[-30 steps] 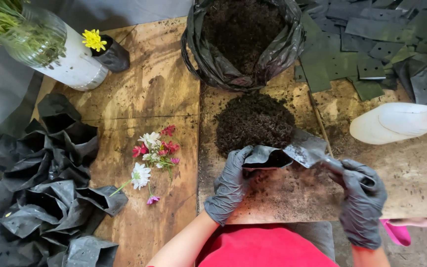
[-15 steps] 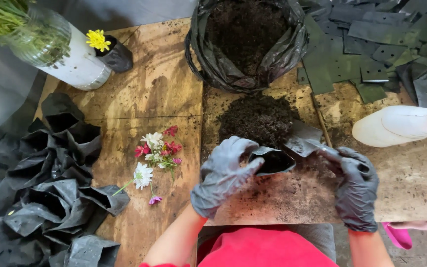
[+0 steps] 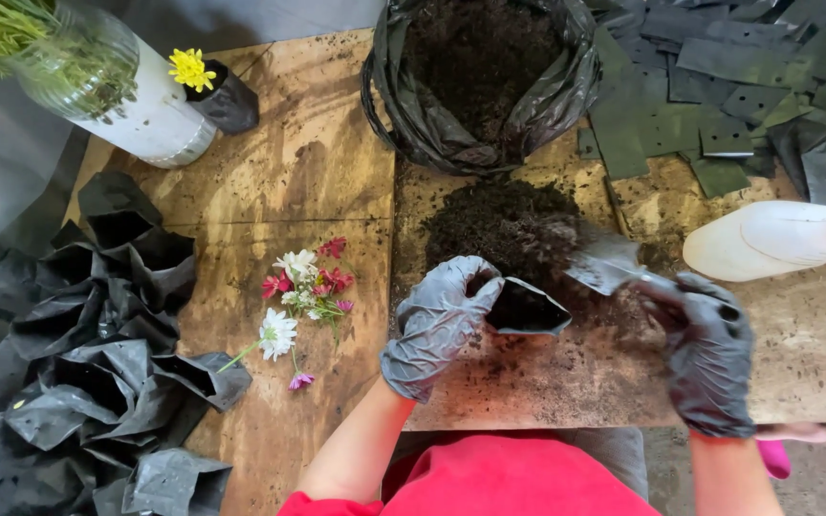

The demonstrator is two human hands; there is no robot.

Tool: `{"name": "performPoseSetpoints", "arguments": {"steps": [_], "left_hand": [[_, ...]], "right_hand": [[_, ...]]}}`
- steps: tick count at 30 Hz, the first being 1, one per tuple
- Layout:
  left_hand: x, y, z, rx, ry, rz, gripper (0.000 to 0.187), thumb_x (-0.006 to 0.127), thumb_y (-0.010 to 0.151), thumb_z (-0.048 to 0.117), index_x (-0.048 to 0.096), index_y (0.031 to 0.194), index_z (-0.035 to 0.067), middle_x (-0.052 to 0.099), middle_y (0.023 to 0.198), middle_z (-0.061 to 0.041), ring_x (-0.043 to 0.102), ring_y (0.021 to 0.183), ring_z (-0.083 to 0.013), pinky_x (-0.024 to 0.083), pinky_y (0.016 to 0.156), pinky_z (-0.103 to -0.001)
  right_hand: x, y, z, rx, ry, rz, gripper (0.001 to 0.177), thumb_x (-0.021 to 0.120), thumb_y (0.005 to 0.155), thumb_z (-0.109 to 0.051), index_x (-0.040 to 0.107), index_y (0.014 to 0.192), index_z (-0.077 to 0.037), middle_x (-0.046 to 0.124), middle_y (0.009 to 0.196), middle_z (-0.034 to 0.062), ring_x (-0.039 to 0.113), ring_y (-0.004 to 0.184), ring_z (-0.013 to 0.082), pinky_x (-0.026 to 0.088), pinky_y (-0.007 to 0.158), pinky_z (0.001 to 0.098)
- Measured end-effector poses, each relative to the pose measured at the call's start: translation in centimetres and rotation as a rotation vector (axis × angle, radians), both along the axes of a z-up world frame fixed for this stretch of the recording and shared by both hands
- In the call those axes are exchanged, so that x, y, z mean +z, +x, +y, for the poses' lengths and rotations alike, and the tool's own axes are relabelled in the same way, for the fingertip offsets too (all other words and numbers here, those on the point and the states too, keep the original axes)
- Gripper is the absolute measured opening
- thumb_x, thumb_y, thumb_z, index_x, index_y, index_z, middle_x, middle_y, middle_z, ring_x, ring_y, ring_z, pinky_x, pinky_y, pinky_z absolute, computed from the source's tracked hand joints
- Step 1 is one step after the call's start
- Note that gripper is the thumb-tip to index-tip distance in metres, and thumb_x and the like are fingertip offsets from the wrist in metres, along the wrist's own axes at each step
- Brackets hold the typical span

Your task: Filling small plastic pots with soil using a trowel and planting flowers.

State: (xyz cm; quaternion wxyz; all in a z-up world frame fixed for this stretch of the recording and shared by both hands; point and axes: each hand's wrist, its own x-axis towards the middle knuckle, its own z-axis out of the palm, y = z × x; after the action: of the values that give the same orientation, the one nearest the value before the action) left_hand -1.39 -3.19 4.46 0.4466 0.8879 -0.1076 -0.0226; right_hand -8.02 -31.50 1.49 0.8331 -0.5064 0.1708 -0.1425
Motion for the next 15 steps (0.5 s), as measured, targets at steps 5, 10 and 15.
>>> {"name": "performPoseSetpoints", "arguments": {"steps": [5,10,15], "left_hand": [[0.8,0.2,-0.1,-0.004,-0.063,0.037,0.011,0.065,0.092,0.027,0.069,0.093,0.018,0.072,0.086,0.0,0.068,0.081,-0.0187,0.051,0.075,-0.035],[0.6,0.5,-0.6,0.022,-0.121,0.072,0.01,0.065,0.091,0.026,0.069,0.089,0.017,0.068,0.079,0.001,0.064,0.075,-0.0158,0.05,0.071,-0.034],[0.3,0.6,-0.9,0.04,-0.126,0.088,0.013,0.067,0.091,0.028,0.072,0.091,0.016,0.071,0.078,0.003,0.065,0.072,-0.0124,0.05,0.068,-0.031]], "right_hand": [[1.9,-3.2,-1.8,-0.039,-0.051,-0.039,0.023,0.067,0.098,-0.017,0.065,0.118,-0.006,0.072,0.11,0.0171,0.077,0.105,0.0378,0.068,0.095,0.0354],[3.1,-6.8,-3.2,-0.076,-0.109,0.013,0.027,0.069,0.098,-0.023,0.064,0.12,-0.007,0.069,0.118,0.0027,0.076,0.105,0.0346,0.069,0.093,0.0374],[4.9,-8.2,-1.3,0.007,-0.157,0.122,0.021,0.064,0.102,-0.015,0.063,0.114,0.002,0.071,0.102,0.0242,0.077,0.093,0.0399,0.065,0.077,0.0289]]}}
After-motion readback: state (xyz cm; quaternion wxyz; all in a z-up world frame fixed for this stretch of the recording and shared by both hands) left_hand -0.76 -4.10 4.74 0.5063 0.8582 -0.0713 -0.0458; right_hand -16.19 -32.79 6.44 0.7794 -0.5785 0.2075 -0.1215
